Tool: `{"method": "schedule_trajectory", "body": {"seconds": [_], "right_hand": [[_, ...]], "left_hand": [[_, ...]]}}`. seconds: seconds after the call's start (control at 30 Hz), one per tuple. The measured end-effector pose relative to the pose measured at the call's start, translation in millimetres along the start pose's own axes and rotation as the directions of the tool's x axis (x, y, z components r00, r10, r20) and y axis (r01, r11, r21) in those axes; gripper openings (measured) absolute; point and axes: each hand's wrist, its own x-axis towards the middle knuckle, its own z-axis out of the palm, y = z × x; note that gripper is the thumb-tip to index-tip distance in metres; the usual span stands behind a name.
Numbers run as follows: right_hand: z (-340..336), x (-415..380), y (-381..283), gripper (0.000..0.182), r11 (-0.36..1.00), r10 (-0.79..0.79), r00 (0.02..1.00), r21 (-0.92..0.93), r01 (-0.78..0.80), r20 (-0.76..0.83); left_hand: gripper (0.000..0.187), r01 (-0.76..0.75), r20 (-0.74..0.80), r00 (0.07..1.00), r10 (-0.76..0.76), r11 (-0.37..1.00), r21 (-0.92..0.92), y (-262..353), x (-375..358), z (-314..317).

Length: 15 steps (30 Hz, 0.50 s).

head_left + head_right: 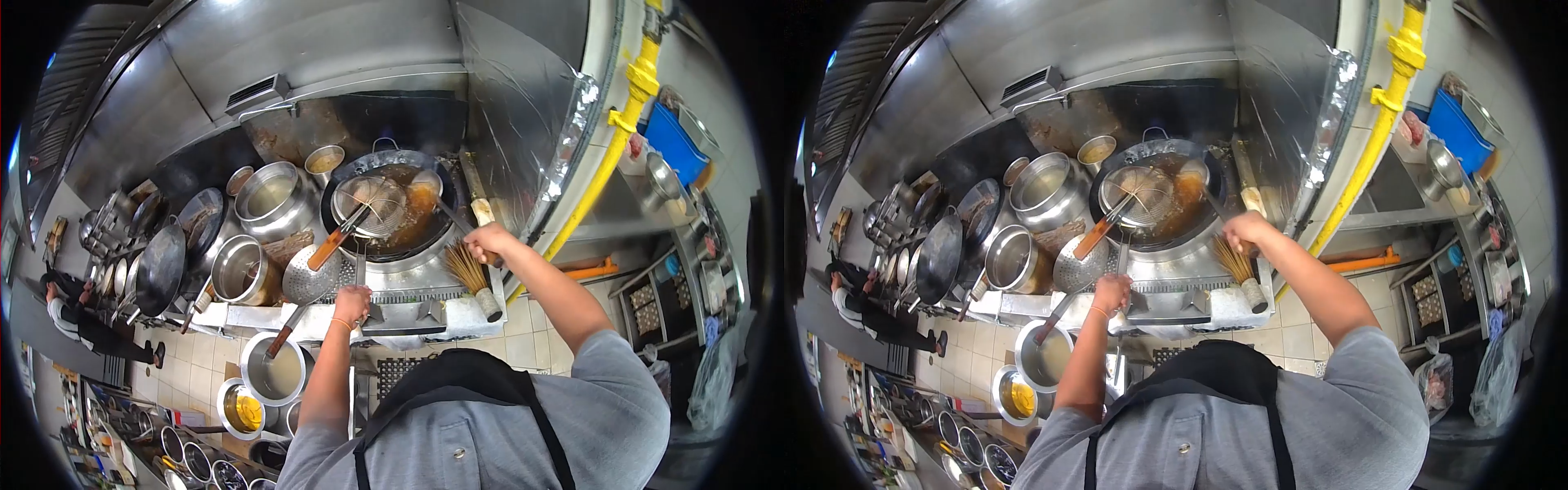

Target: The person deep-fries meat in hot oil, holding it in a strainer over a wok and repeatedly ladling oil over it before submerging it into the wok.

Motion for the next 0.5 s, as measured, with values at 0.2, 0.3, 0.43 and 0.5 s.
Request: {"method": "schedule_trajectory", "body": {"seconds": [0.2, 0.3, 0.43, 0.5], "right_hand": [[-27, -31, -11, 0.022, 0.638, 0.167, 0.937, 0.69, -0.341, 0.308], [-21, -46, -25, 0.025, 0.623, 0.124, 0.93, 0.702, -0.343, 0.345], [-5, -59, -55, 0.022, 0.75, 0.062, 0.947, 0.611, -0.253, 0.316], [7, -58, -70, 0.019, 0.809, 0.055, 0.957, 0.549, -0.21, 0.285]], "left_hand": [[0.012, 0.045, -0.054, 0.998, -0.045, 0.999, -0.003, 19, -9, 12], [0.009, 0.064, -0.098, 0.993, -0.064, 0.998, -0.011, 25, -14, 16], [0.008, 0.042, -0.079, 0.996, -0.03, 0.987, 0.153, 18, -11, 12], [0.009, 0.001, -0.075, 0.997, 0.013, 0.984, 0.181, 17, -12, 13]]}}
